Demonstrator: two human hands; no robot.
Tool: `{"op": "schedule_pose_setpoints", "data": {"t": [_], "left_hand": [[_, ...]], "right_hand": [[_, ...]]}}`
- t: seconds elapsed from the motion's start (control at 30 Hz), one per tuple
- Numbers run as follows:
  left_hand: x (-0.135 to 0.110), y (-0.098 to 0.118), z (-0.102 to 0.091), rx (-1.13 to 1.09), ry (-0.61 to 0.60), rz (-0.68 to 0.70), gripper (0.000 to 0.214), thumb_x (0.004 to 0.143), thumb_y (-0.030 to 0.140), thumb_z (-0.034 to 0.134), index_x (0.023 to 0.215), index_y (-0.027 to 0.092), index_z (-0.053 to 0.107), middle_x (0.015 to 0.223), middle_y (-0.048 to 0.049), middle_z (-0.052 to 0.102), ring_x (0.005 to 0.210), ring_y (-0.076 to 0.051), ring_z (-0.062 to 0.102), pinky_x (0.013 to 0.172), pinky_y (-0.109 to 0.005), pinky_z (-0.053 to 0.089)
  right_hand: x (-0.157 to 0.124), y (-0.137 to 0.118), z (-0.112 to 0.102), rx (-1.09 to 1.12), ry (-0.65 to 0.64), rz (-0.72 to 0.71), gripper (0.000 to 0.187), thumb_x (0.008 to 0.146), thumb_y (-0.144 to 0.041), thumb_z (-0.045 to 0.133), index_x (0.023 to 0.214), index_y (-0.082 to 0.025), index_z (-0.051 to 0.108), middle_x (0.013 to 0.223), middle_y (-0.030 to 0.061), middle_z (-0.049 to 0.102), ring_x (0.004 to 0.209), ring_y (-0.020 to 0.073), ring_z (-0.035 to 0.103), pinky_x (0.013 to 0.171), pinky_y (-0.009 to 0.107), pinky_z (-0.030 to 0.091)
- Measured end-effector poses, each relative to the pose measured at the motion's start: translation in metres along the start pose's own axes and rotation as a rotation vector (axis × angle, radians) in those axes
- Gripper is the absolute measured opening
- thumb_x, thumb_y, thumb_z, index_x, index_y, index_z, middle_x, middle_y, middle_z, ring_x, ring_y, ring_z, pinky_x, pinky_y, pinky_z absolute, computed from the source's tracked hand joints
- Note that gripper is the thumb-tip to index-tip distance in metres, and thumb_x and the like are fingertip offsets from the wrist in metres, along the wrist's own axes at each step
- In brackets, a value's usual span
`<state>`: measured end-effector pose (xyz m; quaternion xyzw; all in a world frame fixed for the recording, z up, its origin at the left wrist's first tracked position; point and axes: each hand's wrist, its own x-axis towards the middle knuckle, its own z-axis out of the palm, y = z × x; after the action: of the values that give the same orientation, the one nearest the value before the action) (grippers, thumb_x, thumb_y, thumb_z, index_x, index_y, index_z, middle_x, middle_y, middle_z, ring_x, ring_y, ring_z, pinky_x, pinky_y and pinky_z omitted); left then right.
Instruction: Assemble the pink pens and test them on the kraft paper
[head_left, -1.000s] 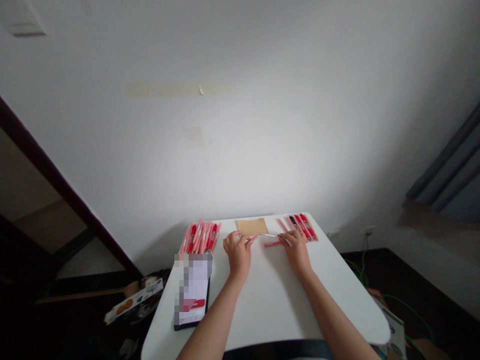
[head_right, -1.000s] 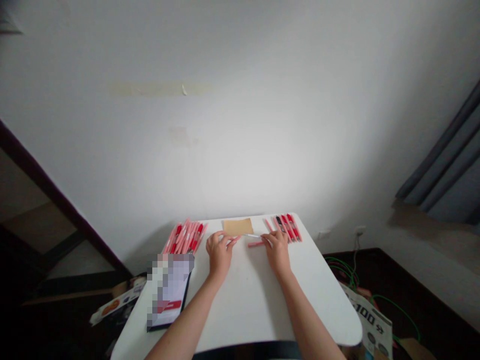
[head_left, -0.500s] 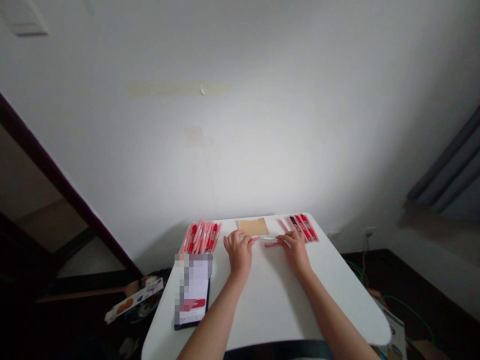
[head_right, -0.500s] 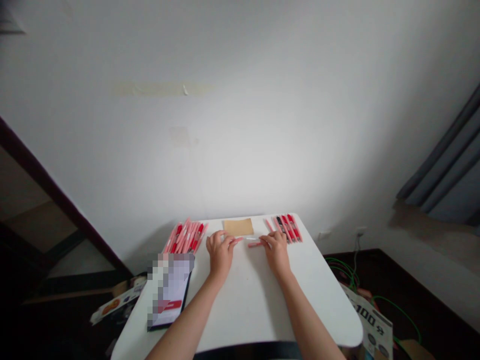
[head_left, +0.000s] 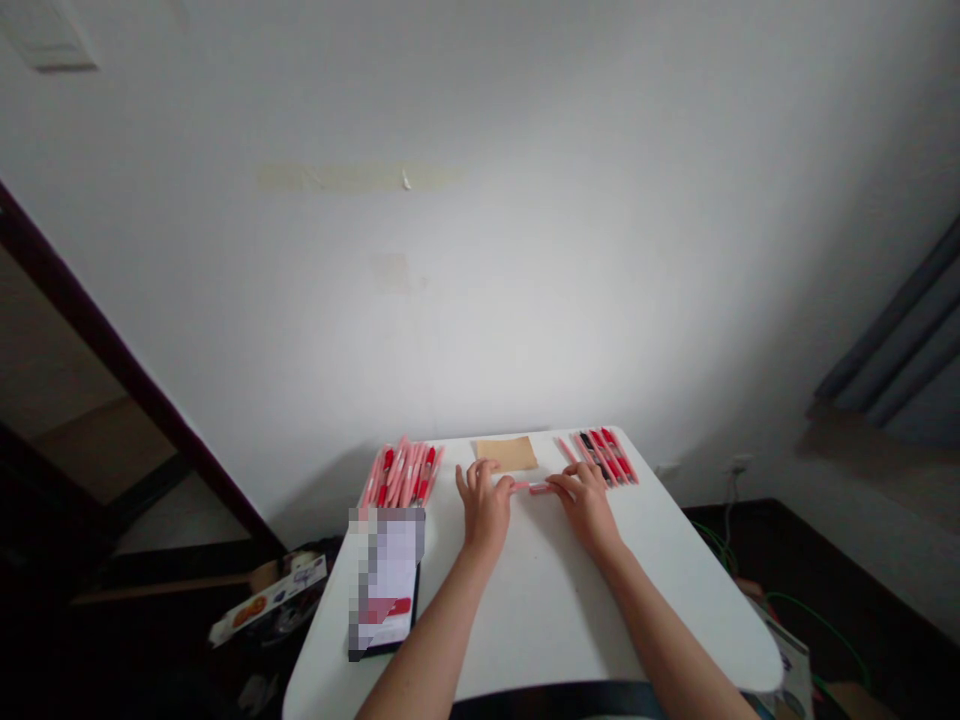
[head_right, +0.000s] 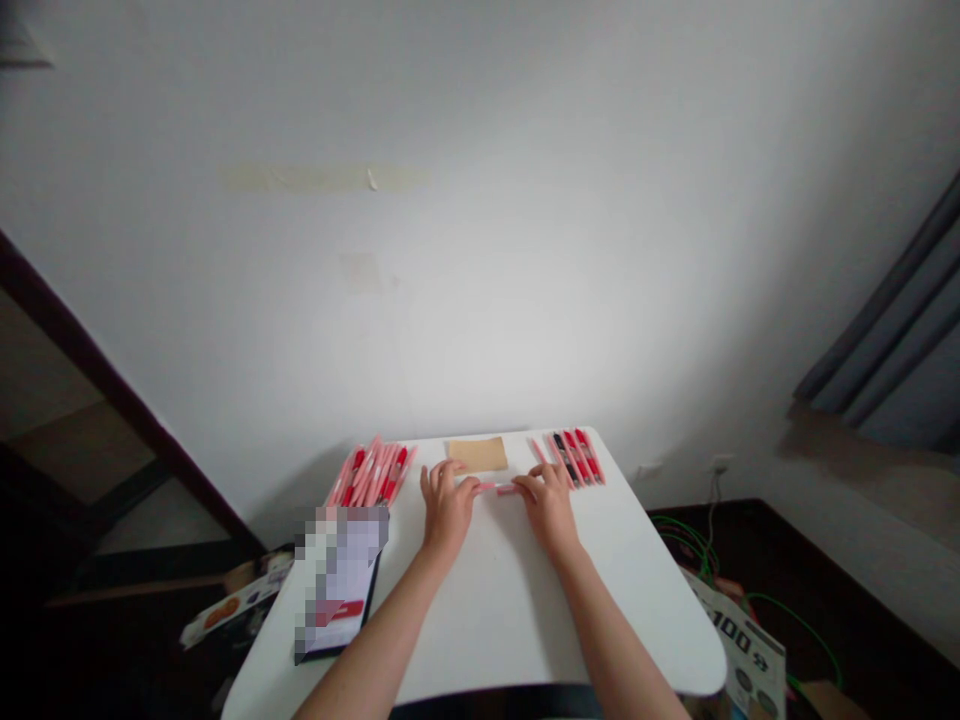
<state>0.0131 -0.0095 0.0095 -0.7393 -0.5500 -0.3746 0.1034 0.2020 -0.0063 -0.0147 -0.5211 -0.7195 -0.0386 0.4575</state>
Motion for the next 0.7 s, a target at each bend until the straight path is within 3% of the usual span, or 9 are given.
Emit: {"op": "schedule_pose_setpoints", "data": {"t": [0.13, 0.37, 0.7], "left_hand": [[-0.001, 0.002, 0.002, -0.134, -0.016, -0.003, 0.012, 0.083, 0.03, 0.06, 0.081, 0.027, 0.071, 0.11, -0.0061, 0.057, 0.114, -0.024, 0.047, 0.108, -0.061, 0.026], [-0.002, -0.005, 0.013, -0.291, -0.026, -0.049, 0.013, 0.081, 0.034, 0.063, 0.08, 0.023, 0.07, 0.109, -0.0066, 0.057, 0.11, -0.023, 0.048, 0.102, -0.049, 0.037], [-0.002, -0.006, 0.012, -0.264, -0.059, -0.078, 0.01, 0.078, 0.034, 0.066, 0.08, 0.026, 0.073, 0.112, -0.0059, 0.057, 0.114, -0.023, 0.047, 0.103, -0.047, 0.036]], "right_hand": [[0.002, -0.007, -0.003, 0.038, -0.03, -0.031, 0.022, 0.091, -0.028, 0.052, 0.094, -0.029, 0.074, 0.089, 0.0081, 0.059, 0.092, 0.0239, 0.049, 0.08, 0.039, 0.045], [0.004, -0.011, -0.004, 0.13, -0.06, -0.022, 0.022, 0.09, -0.033, 0.054, 0.09, -0.027, 0.075, 0.082, 0.0076, 0.061, 0.086, 0.0226, 0.052, 0.076, 0.036, 0.047], [0.005, -0.01, -0.004, 0.174, -0.088, 0.018, 0.026, 0.091, -0.038, 0.051, 0.09, -0.027, 0.075, 0.081, 0.0082, 0.062, 0.085, 0.0235, 0.053, 0.076, 0.038, 0.047]]}}
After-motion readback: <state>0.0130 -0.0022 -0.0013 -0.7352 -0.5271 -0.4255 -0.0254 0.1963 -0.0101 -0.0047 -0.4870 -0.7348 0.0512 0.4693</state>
